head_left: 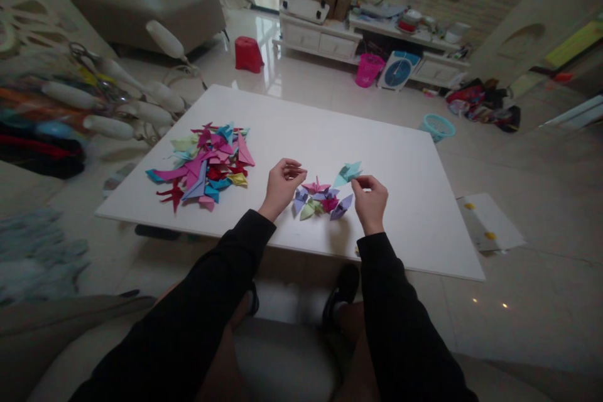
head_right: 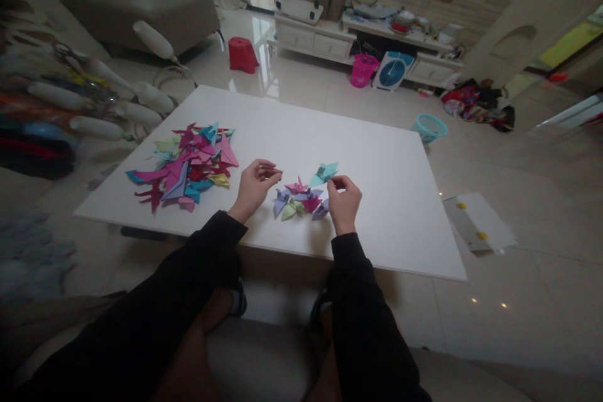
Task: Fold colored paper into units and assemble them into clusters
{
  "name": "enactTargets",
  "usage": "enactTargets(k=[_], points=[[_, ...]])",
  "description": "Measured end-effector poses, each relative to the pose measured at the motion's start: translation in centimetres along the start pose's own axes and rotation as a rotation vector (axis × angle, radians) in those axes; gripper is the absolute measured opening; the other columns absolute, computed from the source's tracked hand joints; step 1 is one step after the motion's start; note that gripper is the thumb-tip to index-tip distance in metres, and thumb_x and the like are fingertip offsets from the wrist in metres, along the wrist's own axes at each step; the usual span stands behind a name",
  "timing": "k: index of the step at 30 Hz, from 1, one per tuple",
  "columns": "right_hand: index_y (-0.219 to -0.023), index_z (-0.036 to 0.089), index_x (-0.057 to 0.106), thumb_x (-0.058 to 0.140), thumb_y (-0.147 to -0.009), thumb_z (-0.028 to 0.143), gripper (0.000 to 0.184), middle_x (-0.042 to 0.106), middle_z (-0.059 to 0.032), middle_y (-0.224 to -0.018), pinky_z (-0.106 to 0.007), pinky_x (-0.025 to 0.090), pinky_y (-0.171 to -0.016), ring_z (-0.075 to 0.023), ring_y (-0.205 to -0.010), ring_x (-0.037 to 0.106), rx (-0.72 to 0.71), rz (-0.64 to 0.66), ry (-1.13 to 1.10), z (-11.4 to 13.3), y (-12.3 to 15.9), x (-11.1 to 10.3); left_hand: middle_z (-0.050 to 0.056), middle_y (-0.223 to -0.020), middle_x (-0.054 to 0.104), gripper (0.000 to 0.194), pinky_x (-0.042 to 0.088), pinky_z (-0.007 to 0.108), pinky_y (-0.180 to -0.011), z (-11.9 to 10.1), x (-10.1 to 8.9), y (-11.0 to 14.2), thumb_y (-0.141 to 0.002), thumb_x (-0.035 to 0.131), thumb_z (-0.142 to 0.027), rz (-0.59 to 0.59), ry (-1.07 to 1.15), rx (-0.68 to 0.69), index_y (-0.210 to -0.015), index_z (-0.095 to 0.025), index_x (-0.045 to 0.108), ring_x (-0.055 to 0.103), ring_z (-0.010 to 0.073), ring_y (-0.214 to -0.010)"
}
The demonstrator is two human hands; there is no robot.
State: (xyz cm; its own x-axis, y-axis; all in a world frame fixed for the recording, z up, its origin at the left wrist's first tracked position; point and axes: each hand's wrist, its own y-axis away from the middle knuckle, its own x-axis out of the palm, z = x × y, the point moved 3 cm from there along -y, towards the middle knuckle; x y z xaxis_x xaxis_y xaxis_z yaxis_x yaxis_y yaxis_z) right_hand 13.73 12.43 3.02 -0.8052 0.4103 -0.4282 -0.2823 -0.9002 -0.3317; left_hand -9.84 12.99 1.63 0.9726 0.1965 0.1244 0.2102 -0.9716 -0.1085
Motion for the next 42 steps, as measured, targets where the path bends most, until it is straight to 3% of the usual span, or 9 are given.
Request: enactTargets(k=[8, 18, 21, 24, 29, 33, 37, 40, 42], points=[[-0.079, 0.014, 0.077, 0.067, -0.076, 0.041, 0.028, 0.077, -0.0122, -0.078, -0.035, 0.050, -0.072, -0.0238, -0.072, 0.068, 0.183, 0.019, 0.180, -5.3, -0.4, -1.3, 0.003, -0.079, 0.070, 0.026, 0.053, 0.027, -0.068, -0.2, -0.1, -0.4, -0.069, 0.076, -0.020, -0.041, 0.054, -0.006, -0.089, -0.017, 0.059, 0.066, 0.0141, -0.073], [-0.084, 0.015, 0.081, 0.063, -0.076, 0.045, 0.036, 0.077, -0.0154, -0.084, -0.034, 0.046, -0.070, -0.0247, -0.074, 0.066, 0.232, 0.003, 0.360, -7.3, 0.6, 1.3, 0.004, -0.080, 0.069, 0.025, 0.054, 0.027, -0.068, -0.8, -0.8, -0.5, -0.069, 0.075, -0.019, -0.059, 0.101, -0.020, -0.089, -0.017, 0.060, 0.065, 0.0144, -0.074], [-0.084, 0.016, 0.081, 0.065, -0.074, 0.042, 0.032, 0.076, -0.0141, -0.082, -0.033, 0.043, -0.066, -0.0243, -0.072, 0.064, 0.281, 0.055, 0.431, -7.3, 0.8, 1.5, 0.003, -0.080, 0.069, 0.025, 0.054, 0.027, -0.068, -1.1, -1.1, -0.5, -0.070, 0.076, -0.019, -0.061, 0.111, -0.027, -0.089, -0.018, 0.060, 0.065, 0.0142, -0.073], [-0.084, 0.017, 0.079, 0.066, -0.073, 0.041, 0.029, 0.073, -0.0103, -0.078, -0.033, 0.041, -0.064, -0.0228, -0.068, 0.061, 0.276, 0.053, 0.436, -6.3, 0.5, 0.8, 0.003, -0.080, 0.069, 0.024, 0.054, 0.027, -0.068, -1.4, -1.3, -0.5, -0.070, 0.076, -0.019, -0.063, 0.115, -0.035, -0.089, -0.018, 0.060, 0.065, 0.0139, -0.072], [-0.084, 0.016, 0.073, 0.066, -0.076, 0.040, 0.026, 0.066, -0.0041, -0.072, -0.032, 0.043, -0.064, -0.0182, -0.064, 0.056, 0.097, -0.013, 0.220, -2.2, 0.1, -0.8, 0.002, -0.076, 0.066, 0.021, 0.052, 0.025, -0.064, -1.6, -1.1, -0.3, -0.071, 0.076, -0.019, -0.042, 0.118, -0.054, -0.086, -0.017, 0.062, 0.063, 0.0125, -0.067], [-0.107, 0.017, 0.070, 0.065, -0.083, 0.041, 0.034, 0.071, -0.0098, -0.101, -0.033, 0.051, -0.069, -0.0215, -0.084, 0.065, -0.012, 0.055, 0.027, 1.3, 1.6, 0.1, 0.003, -0.079, 0.068, 0.020, 0.052, 0.025, -0.062, -1.4, 0.0, 0.1, -0.075, 0.076, -0.026, 0.054, 0.132, -0.121, -0.088, -0.015, 0.064, 0.065, 0.0129, -0.065], [-0.142, 0.027, 0.053, 0.060, -0.093, 0.047, 0.054, 0.052, -0.0125, -0.149, -0.044, 0.054, -0.095, -0.0275, -0.129, 0.056, -0.168, 0.275, -0.161, 3.9, 4.0, 3.0, 0.013, -0.118, 0.071, 0.040, 0.057, 0.034, -0.081, -0.8, 2.3, 1.2, -0.086, 0.069, -0.039, 0.341, 0.221, -0.212, -0.119, -0.016, 0.066, 0.071, 0.0203, -0.093], [-0.153, 0.031, 0.042, 0.053, -0.097, 0.052, 0.060, 0.037, -0.0082, -0.162, -0.053, 0.037, -0.118, -0.0279, -0.148, 0.037, -0.213, 0.480, -0.301, 4.6, 5.3, 5.4, 0.015, -0.144, 0.059, 0.047, 0.046, 0.043, -0.108, -0.5, 3.6, 2.1, -0.092, 0.064, -0.039, 0.506, 0.272, -0.156, -0.135, -0.020, 0.062, 0.058, 0.0281, -0.130], [-0.156, 0.032, 0.037, 0.050, -0.098, 0.056, 0.063, 0.034, -0.0066, -0.164, -0.055, 0.028, -0.124, -0.0281, -0.151, 0.032, -0.190, 0.566, -0.360, 4.6, 5.8, 6.5, 0.015, -0.147, 0.057, 0.048, 0.039, 0.046, -0.115, -0.4, 4.0, 2.5, -0.094, 0.061, -0.041, 0.555, 0.287, -0.133, -0.138, -0.020, 0.061, 0.052, 0.0300, -0.138]])
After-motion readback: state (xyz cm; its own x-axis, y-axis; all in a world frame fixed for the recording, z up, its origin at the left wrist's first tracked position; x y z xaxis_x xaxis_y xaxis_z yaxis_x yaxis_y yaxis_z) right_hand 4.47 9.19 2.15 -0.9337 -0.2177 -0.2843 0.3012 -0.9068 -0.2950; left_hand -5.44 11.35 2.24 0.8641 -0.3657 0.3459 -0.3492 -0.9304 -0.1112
